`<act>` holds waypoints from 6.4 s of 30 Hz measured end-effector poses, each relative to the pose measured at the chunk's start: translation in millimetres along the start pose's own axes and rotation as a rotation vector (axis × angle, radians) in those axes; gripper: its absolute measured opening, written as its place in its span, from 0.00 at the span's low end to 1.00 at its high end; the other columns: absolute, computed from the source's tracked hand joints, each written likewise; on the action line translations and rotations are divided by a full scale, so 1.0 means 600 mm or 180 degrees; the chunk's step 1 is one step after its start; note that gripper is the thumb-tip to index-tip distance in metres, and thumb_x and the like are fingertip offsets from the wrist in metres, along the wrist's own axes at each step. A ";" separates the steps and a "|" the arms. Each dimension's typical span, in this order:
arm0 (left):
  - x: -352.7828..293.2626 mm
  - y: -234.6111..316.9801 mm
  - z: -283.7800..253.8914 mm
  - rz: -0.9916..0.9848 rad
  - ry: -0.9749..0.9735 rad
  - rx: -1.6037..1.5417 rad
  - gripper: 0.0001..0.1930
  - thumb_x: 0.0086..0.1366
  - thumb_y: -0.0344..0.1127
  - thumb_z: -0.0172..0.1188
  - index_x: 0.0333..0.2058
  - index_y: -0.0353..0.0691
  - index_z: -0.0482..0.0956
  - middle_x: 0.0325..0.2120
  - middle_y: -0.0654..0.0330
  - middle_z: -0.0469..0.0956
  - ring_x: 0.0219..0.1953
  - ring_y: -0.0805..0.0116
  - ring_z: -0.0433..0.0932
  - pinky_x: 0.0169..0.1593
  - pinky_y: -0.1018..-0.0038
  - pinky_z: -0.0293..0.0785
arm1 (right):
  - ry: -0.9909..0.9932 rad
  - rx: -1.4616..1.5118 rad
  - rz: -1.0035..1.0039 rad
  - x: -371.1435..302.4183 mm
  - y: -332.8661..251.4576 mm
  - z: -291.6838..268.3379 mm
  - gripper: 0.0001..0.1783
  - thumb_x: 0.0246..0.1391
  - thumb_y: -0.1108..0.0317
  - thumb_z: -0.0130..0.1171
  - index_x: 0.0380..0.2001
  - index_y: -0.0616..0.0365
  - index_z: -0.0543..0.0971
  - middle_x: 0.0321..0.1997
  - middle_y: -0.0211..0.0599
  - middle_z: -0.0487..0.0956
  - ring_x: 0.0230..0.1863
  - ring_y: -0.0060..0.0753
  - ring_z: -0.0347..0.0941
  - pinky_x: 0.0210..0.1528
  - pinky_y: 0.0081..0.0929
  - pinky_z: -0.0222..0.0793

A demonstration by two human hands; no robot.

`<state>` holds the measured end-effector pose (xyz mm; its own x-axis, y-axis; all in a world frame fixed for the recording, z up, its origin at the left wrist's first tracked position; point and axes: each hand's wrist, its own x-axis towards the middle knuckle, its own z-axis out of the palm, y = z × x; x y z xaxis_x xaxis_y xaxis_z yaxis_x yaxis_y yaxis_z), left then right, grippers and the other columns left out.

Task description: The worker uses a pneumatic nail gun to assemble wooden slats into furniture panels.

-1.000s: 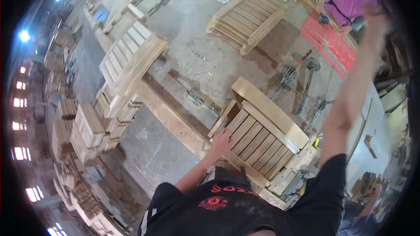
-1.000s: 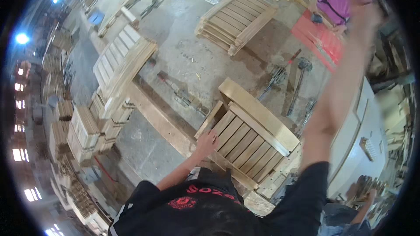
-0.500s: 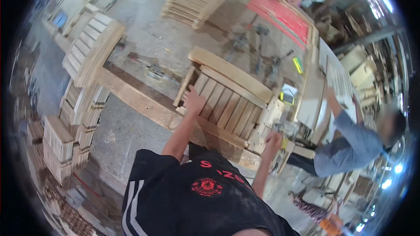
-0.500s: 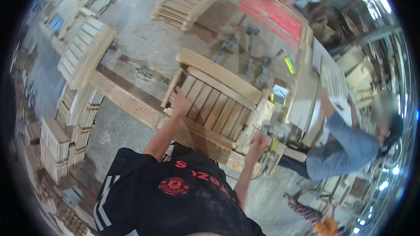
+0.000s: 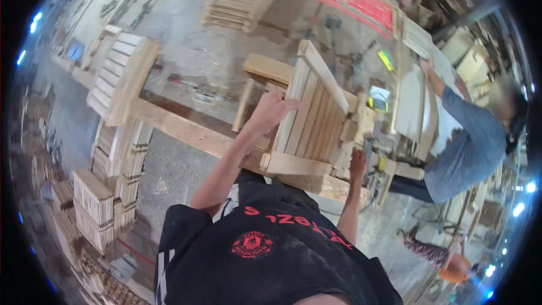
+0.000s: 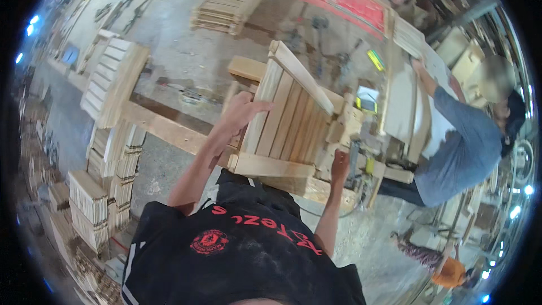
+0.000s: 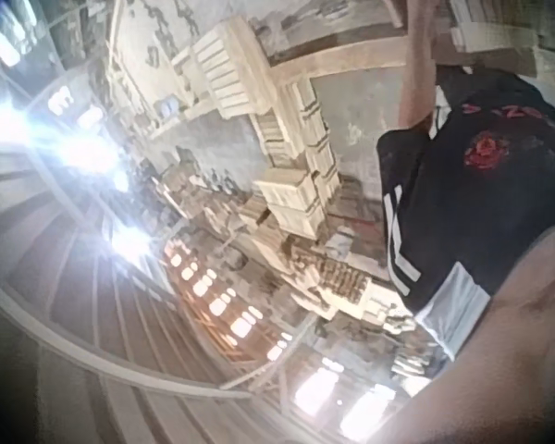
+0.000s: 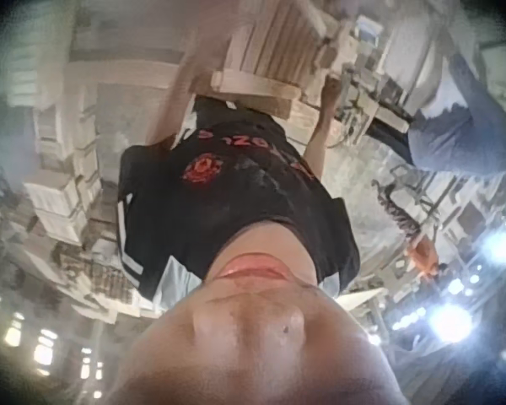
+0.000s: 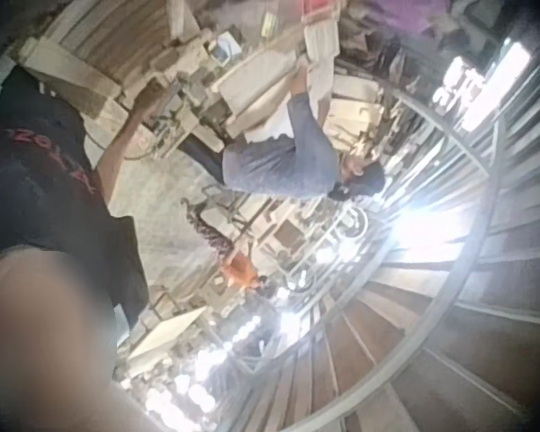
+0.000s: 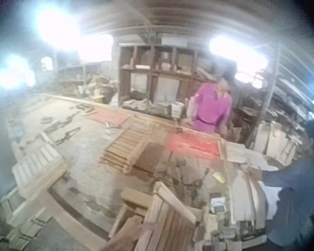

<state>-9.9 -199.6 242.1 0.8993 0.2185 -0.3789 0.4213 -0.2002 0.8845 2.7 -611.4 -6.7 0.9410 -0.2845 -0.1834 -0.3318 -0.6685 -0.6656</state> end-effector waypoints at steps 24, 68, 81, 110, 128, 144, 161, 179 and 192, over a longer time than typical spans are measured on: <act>-0.278 -0.494 -0.861 -0.1249 0.3908 -0.0565 0.31 0.57 0.57 0.65 0.35 0.26 0.79 0.32 0.39 0.82 0.40 0.43 0.81 0.45 0.59 0.76 | -0.2038 -0.0081 -0.2670 -0.395 -1.179 0.780 0.27 0.57 0.50 0.58 0.41 0.69 0.81 0.38 0.54 0.83 0.40 0.44 0.78 0.47 0.36 0.69; -0.289 -0.680 -0.917 -0.0118 0.3986 0.0427 0.25 0.49 0.29 0.67 0.48 0.34 0.74 0.39 0.48 0.75 0.45 0.45 0.76 0.47 0.57 0.74 | -0.2463 -0.2274 -0.6014 -0.351 -1.366 0.987 0.23 0.39 0.71 0.67 0.44 0.57 0.77 0.38 0.53 0.81 0.43 0.60 0.77 0.45 0.47 0.73; -0.270 -0.703 -0.913 0.0253 0.4227 0.0062 0.23 0.46 0.25 0.67 0.45 0.34 0.77 0.39 0.47 0.78 0.43 0.45 0.77 0.46 0.60 0.75 | -0.2890 -0.2533 -0.5861 -0.352 -1.373 0.982 0.26 0.34 0.71 0.73 0.41 0.60 0.75 0.39 0.56 0.80 0.46 0.61 0.76 0.48 0.48 0.73; -0.253 -0.640 -0.870 -0.1802 0.4161 0.1370 0.21 0.56 0.46 0.69 0.42 0.40 0.76 0.38 0.55 0.79 0.40 0.52 0.79 0.40 0.58 0.74 | -0.1298 -0.0565 -0.4329 -0.337 -1.247 0.966 0.20 0.48 0.65 0.66 0.46 0.58 0.78 0.43 0.49 0.81 0.46 0.53 0.78 0.47 0.44 0.74; -0.203 -0.610 -0.854 -0.1423 0.4397 0.1752 0.09 0.63 0.32 0.61 0.29 0.31 0.75 0.24 0.50 0.75 0.27 0.53 0.76 0.33 0.60 0.71 | -0.2549 -0.0172 -0.4853 -0.296 -1.275 0.971 0.09 0.53 0.62 0.61 0.32 0.56 0.81 0.30 0.45 0.81 0.35 0.52 0.78 0.37 0.47 0.73; -0.134 -0.413 -0.936 -0.1787 0.3252 0.1058 0.12 0.65 0.35 0.62 0.27 0.32 0.81 0.15 0.61 0.77 0.20 0.73 0.74 0.28 0.74 0.68 | -0.2915 -0.0061 -0.3821 -0.231 -1.234 0.982 0.14 0.51 0.60 0.63 0.41 0.52 0.82 0.39 0.38 0.82 0.42 0.45 0.79 0.43 0.41 0.75; 0.275 -0.542 -1.426 -0.1335 0.1349 0.1136 0.23 0.62 0.46 0.67 0.46 0.30 0.80 0.36 0.62 0.81 0.40 0.75 0.75 0.46 0.75 0.70 | -0.3328 0.0329 -0.4686 -0.213 -1.236 1.069 0.26 0.41 0.62 0.70 0.47 0.49 0.75 0.48 0.27 0.79 0.43 0.41 0.78 0.39 0.39 0.76; 0.228 -0.615 -1.498 -0.1292 0.2015 0.1364 0.19 0.60 0.48 0.70 0.30 0.34 0.81 0.21 0.71 0.68 0.26 0.79 0.62 0.30 0.76 0.61 | -0.1773 0.0144 -0.2912 -0.117 -1.229 0.990 0.29 0.46 0.56 0.71 0.52 0.50 0.78 0.48 0.42 0.83 0.47 0.43 0.80 0.48 0.38 0.75; 0.227 -0.278 -1.145 0.1036 0.3659 0.2027 0.11 0.66 0.33 0.61 0.44 0.32 0.81 0.46 0.51 0.80 0.47 0.61 0.79 0.50 0.66 0.74 | 0.0136 -0.1552 -0.0967 0.375 -1.004 0.868 0.46 0.46 0.39 0.67 0.53 0.71 0.71 0.45 0.59 0.80 0.46 0.57 0.78 0.49 0.46 0.73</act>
<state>-38.5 519.6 229.8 0.4938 0.6823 0.5391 0.4724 -0.7310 0.4924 449.3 85.2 -23.7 0.9987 -0.0508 0.0002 -0.0489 -0.9612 -0.2715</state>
